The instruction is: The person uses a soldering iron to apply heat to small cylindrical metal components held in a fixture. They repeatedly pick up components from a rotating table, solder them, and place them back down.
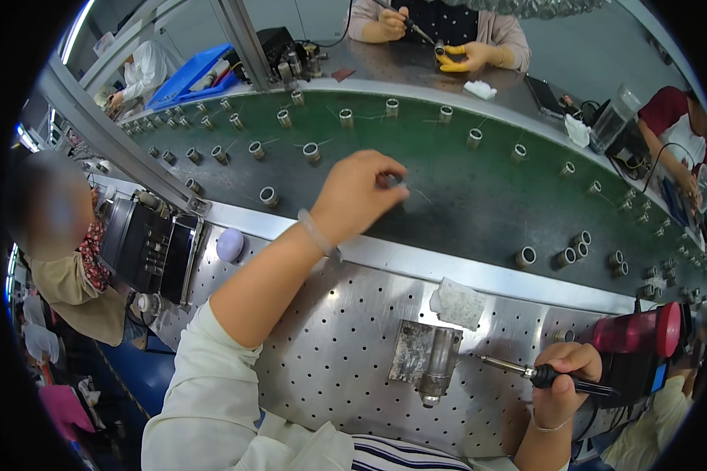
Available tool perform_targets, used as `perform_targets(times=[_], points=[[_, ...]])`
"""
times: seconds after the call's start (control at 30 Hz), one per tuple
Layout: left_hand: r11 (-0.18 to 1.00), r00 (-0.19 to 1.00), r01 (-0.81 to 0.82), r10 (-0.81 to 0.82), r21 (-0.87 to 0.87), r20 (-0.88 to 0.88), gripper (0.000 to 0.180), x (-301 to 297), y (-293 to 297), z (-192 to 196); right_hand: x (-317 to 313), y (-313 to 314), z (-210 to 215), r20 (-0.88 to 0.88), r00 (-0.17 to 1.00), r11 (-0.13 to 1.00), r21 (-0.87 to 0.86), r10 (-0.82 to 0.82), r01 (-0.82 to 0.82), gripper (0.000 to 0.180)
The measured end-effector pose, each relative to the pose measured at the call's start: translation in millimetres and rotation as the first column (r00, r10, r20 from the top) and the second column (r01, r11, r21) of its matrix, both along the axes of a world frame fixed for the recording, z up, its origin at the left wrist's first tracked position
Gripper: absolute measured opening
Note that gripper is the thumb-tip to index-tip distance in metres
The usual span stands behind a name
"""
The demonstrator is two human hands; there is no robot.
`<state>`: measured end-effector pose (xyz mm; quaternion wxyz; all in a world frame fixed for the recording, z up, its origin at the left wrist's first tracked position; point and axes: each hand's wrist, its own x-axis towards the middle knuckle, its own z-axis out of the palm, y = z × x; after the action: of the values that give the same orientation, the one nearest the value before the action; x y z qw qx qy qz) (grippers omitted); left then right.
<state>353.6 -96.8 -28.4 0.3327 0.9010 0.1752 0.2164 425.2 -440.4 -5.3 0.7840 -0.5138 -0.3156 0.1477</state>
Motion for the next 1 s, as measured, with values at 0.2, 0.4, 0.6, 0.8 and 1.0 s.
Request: perform_targets(times=[0.2, 0.4, 0.6, 0.8, 1.0], points=[[0.929, 0.976, -0.166, 0.202, 0.331, -0.078, 0.034, 2.1, 45.7, -15.0, 0.1, 1.1, 4.3, -0.067, 0.995, 0.997, 0.015, 0.080, -0.079, 0.026], [0.942, 0.995, -0.036, 0.004, 0.333, 0.096, 0.044, -15.5, 3.6, 16.1, 4.6, -11.2, 13.1, -0.083, 0.996, 0.998, 0.054, 0.032, -0.027, 0.026], [0.968, 0.970, 0.238, -0.242, 0.083, 0.040, 0.033, 3.1, -56.7, 22.1, 6.5, -13.3, 13.5, -0.050, 0.999, 0.995, 0.096, -0.004, 0.008, 0.023], [0.836, 0.832, 0.547, -0.548, 0.037, 0.083, 0.053, 77.6, -111.4, -4.4, 9.0, -12.7, 17.3, 0.050, 0.990, 0.991, 0.016, -0.133, 0.132, 0.026], [0.867, 0.888, 0.459, -0.446, 0.193, -0.110, 0.025, 69.5, -98.9, -9.7, 3.9, -17.7, 16.2, -0.063, 0.990, 0.982, 0.133, -0.126, 0.134, 0.026]])
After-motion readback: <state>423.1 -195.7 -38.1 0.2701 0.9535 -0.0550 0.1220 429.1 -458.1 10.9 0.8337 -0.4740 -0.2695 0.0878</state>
